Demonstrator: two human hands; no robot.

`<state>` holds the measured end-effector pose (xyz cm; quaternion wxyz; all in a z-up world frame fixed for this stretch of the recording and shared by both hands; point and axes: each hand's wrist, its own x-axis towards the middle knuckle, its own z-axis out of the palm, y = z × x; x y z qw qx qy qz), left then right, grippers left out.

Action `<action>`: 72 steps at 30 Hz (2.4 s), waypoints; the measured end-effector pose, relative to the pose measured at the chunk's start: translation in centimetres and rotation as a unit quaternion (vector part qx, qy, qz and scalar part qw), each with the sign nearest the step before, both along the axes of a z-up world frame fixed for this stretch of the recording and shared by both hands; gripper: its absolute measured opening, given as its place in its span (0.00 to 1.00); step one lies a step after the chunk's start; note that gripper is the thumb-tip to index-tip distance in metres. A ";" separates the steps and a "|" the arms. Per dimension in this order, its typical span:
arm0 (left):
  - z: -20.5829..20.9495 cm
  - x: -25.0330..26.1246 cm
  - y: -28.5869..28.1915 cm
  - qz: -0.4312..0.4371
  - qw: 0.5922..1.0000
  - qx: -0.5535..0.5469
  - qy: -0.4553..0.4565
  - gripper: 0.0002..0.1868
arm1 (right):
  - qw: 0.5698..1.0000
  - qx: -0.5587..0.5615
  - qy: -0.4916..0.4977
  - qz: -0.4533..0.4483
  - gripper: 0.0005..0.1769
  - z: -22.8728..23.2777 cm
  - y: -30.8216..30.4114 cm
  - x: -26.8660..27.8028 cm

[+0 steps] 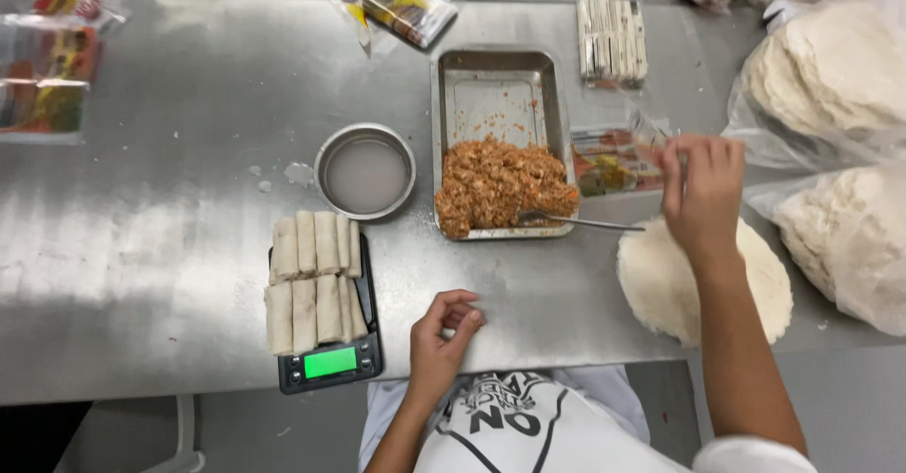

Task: The person prepares spring rolls by placing filling on wrappers and rolling them, then packs the finished rolls into plastic bags.

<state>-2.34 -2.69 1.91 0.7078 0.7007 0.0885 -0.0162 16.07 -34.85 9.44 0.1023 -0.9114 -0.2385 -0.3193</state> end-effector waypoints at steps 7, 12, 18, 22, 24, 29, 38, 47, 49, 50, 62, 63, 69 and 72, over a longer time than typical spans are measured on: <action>1.0 1.4 -0.5 -0.204 0.952 -0.196 0.122 0.51 | 0.959 -0.085 0.054 0.265 0.26 -4.1 8.3 -12.1; -2.3 0.3 -3.1 0.087 0.973 -0.212 -0.007 0.14 | 0.742 0.506 0.438 0.032 0.44 -4.7 11.9 -15.3; 1.8 0.2 -3.3 0.210 0.975 -0.071 -0.010 0.56 | 0.699 0.543 0.464 -0.008 0.08 -7.4 11.2 -15.5; -0.4 -1.0 -2.7 0.277 0.845 0.342 -0.303 0.34 | 0.761 0.476 0.439 0.025 0.11 -4.9 11.9 -14.6; 1.0 -1.6 -2.3 0.155 0.796 0.436 -0.391 0.12 | 0.816 0.427 0.380 0.087 0.15 -4.8 12.2 -14.3; 4.3 -0.2 -2.6 -0.076 0.970 0.184 -0.141 0.19 | 0.724 0.486 0.444 0.204 0.18 -4.4 12.2 -14.2; 5.0 1.1 -2.9 -0.097 0.949 0.232 -0.191 0.14 | 0.895 0.301 0.258 0.206 0.03 -5.1 10.5 -15.6; 4.4 0.8 -2.3 -0.158 0.977 0.103 -0.103 0.08 | 0.921 0.095 0.302 0.226 0.15 -5.7 7.4 -15.7; 4.0 0.2 -2.1 -0.150 0.972 0.111 -0.145 0.12 | 0.919 0.076 0.319 0.219 0.18 -6.1 6.6 -15.7; 4.0 0.1 -2.0 -0.162 0.964 0.123 -0.171 0.11 | 0.917 0.069 0.330 0.213 0.18 -6.3 6.2 -15.7; -3.8 -2.1 0.2 0.019 0.912 0.335 -0.237 0.12 | 0.921 0.213 0.286 0.159 0.12 -13.0 5.2 -15.4; -4.6 -2.0 -0.1 0.020 0.905 0.351 -0.238 0.13 | 0.931 0.203 0.260 0.156 0.14 -14.0 4.8 -15.1; -4.3 -1.8 -0.5 0.045 0.874 0.402 -0.267 0.15 | 0.918 0.230 0.262 0.191 0.15 -13.0 4.8 -15.0; -2.7 -1.8 -0.8 0.056 0.869 0.409 -0.274 0.15 | 0.904 0.244 0.291 0.196 0.04 -11.3 4.8 -15.0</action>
